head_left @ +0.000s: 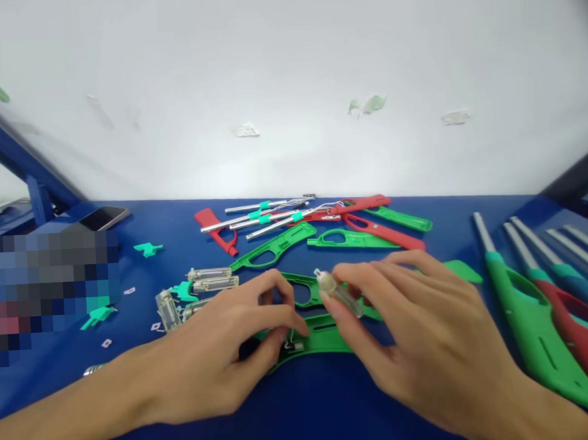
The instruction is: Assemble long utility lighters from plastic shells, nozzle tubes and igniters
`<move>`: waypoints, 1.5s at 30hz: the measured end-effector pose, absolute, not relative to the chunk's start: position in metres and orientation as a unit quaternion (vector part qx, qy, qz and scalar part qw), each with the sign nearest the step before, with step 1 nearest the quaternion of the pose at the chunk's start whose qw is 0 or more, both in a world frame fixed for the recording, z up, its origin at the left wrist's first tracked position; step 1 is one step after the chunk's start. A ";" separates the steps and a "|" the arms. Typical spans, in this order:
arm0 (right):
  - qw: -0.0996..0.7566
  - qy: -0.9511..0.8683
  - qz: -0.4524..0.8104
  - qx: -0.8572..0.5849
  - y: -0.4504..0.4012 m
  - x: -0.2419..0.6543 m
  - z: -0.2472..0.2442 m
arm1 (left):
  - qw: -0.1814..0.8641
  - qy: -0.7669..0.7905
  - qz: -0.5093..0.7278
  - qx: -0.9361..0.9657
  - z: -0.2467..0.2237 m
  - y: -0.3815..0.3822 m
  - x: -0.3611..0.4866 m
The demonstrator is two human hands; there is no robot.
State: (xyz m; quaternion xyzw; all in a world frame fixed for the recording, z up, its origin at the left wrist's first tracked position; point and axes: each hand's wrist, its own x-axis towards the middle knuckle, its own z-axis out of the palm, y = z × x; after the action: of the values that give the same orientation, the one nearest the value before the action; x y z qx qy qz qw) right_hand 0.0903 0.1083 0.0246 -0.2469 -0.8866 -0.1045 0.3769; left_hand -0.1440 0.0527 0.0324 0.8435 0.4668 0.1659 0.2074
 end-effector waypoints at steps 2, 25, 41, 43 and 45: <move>0.381 -0.888 -0.105 -0.238 0.108 0.090 0.025 | 0.201 0.471 0.168 0.842 0.031 0.053 -0.145; 0.291 -0.930 -0.062 -0.217 0.102 0.087 0.012 | 0.156 0.495 0.311 0.796 0.016 0.048 -0.153; 0.220 -0.950 -0.090 -0.202 0.099 0.088 0.008 | 0.178 0.514 0.313 0.778 0.020 0.046 -0.154; 0.227 -0.947 -0.087 -0.210 0.100 0.088 0.008 | 0.203 0.530 0.314 0.761 0.020 0.046 -0.154; 0.229 -0.946 -0.086 -0.214 0.100 0.089 0.007 | 0.211 0.547 0.309 0.749 0.018 0.044 -0.155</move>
State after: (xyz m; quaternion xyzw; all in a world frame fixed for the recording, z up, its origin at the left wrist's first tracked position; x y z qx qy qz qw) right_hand 0.0892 0.1001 0.0074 -0.2138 -0.9458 -0.0856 0.2291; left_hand -0.1547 0.0445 0.0183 0.7489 0.5472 0.3086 0.2109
